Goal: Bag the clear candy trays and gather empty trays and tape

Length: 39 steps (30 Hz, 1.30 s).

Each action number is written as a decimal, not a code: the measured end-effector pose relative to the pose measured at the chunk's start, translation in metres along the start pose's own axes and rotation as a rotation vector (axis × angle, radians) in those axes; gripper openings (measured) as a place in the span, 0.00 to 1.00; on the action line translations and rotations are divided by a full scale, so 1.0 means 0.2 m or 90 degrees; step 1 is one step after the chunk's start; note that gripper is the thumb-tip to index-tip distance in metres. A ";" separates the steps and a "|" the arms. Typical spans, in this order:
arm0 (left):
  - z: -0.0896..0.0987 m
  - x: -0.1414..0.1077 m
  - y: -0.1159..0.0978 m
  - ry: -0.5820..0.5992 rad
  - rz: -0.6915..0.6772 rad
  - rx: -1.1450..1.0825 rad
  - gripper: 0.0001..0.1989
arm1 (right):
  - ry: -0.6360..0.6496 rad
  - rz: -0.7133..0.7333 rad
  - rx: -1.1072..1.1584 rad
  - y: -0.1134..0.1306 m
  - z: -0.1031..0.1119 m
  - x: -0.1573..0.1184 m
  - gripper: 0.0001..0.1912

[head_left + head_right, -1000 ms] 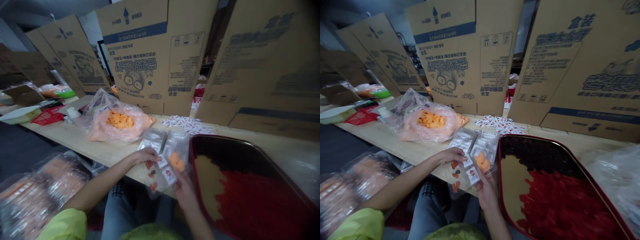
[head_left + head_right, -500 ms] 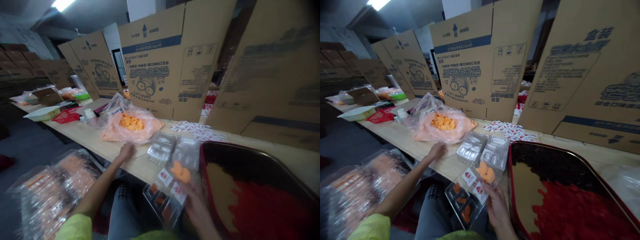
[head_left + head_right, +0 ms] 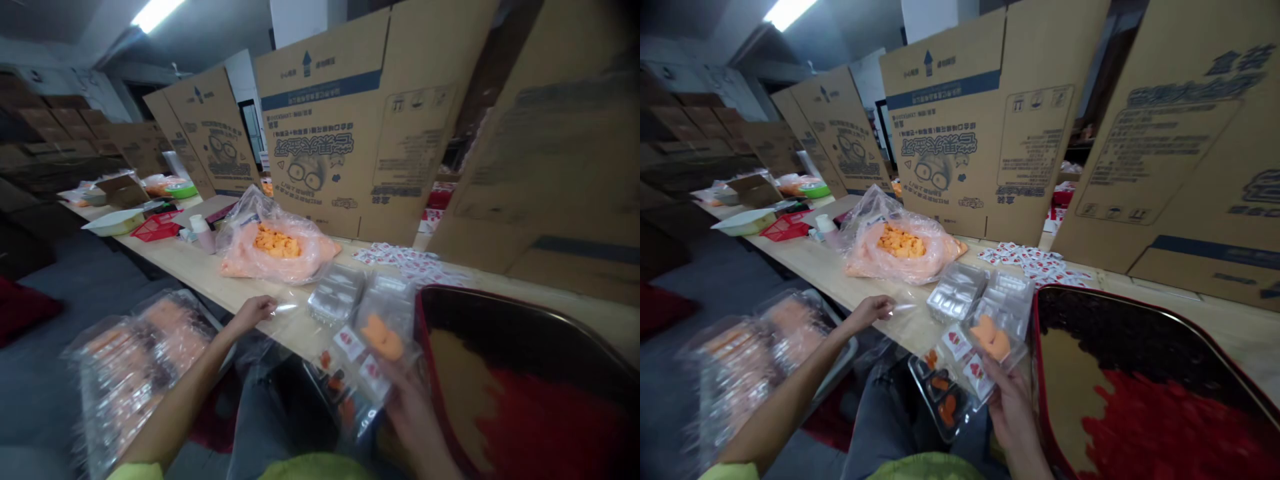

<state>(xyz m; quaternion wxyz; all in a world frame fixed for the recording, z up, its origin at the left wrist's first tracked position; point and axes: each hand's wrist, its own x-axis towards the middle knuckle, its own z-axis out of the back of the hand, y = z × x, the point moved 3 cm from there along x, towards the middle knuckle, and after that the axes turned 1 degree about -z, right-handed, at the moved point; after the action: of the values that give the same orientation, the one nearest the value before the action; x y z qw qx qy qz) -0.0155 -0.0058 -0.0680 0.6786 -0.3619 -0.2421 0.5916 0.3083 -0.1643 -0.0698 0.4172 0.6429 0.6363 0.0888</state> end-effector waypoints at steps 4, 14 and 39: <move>-0.07 -0.23 -0.05 0.037 0.011 -0.146 0.23 | -0.004 0.071 0.047 0.05 -0.07 0.04 0.33; -0.26 -0.54 -0.23 0.020 0.060 -0.282 0.20 | 0.023 0.172 0.162 0.17 -0.26 0.08 0.27; -0.28 -0.62 -0.30 0.012 0.105 -0.510 0.24 | 0.122 0.268 0.085 0.08 -0.30 0.04 0.22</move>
<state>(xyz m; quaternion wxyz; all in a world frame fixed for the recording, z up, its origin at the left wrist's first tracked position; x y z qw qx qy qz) 0.0418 -0.1402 -0.0444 0.4365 -0.6209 -0.4173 0.4998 0.2825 -0.1282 -0.0244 0.2835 0.7760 0.5297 0.1921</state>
